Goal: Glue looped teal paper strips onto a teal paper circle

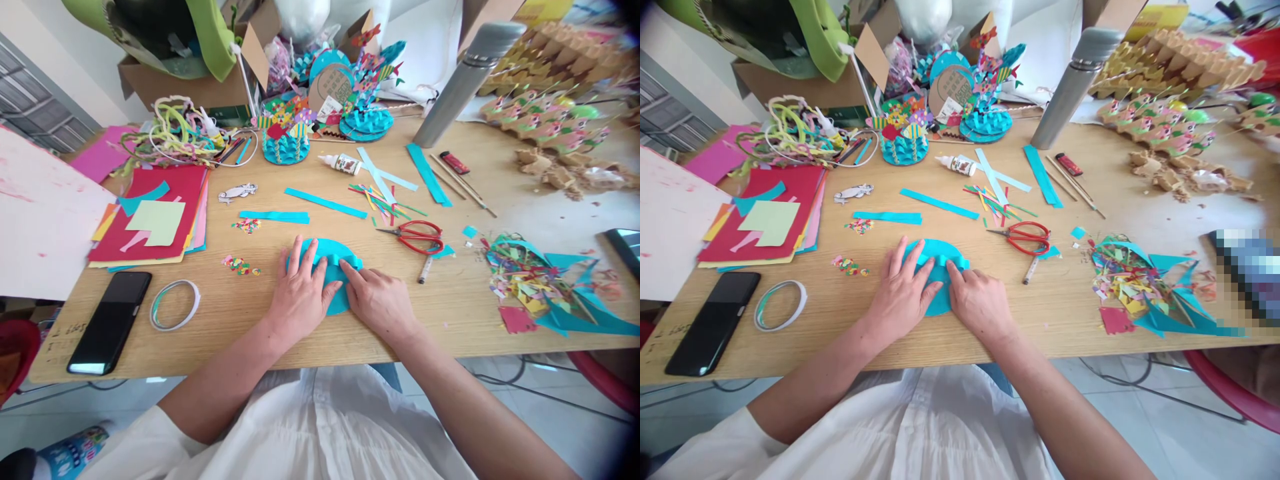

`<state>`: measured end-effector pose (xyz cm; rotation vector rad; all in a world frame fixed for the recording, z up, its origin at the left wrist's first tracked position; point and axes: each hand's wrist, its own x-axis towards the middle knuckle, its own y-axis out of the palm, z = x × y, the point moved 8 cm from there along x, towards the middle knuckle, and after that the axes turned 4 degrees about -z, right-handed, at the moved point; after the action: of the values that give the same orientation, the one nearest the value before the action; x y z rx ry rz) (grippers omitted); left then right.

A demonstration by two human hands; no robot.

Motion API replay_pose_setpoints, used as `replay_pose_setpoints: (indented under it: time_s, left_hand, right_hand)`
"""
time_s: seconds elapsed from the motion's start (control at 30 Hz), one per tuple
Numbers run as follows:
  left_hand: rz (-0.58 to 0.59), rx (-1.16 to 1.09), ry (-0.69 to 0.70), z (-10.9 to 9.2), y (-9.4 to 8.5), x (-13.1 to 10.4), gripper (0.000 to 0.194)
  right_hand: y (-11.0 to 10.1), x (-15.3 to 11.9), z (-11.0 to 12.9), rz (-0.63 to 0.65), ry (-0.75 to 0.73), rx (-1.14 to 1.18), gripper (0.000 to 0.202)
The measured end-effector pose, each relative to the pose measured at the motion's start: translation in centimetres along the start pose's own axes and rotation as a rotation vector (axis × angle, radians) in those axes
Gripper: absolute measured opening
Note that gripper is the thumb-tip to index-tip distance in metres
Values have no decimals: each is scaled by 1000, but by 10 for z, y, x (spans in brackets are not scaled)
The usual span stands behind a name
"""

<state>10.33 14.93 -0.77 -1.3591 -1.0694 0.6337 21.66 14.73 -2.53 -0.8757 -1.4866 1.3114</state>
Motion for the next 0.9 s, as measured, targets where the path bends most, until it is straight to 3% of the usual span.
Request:
replay_pose_setpoints:
  time_s: [0.4, 0.9]
  left_hand:
    - [-7, 5, 7, 0, 1, 0, 51]
    - [36, 40, 47, -7, -4, 2, 50]
  right_hand:
    - [3, 1, 1, 83, -11, -50, 42]
    - [-8, 12, 14, 395, -54, -112, 45]
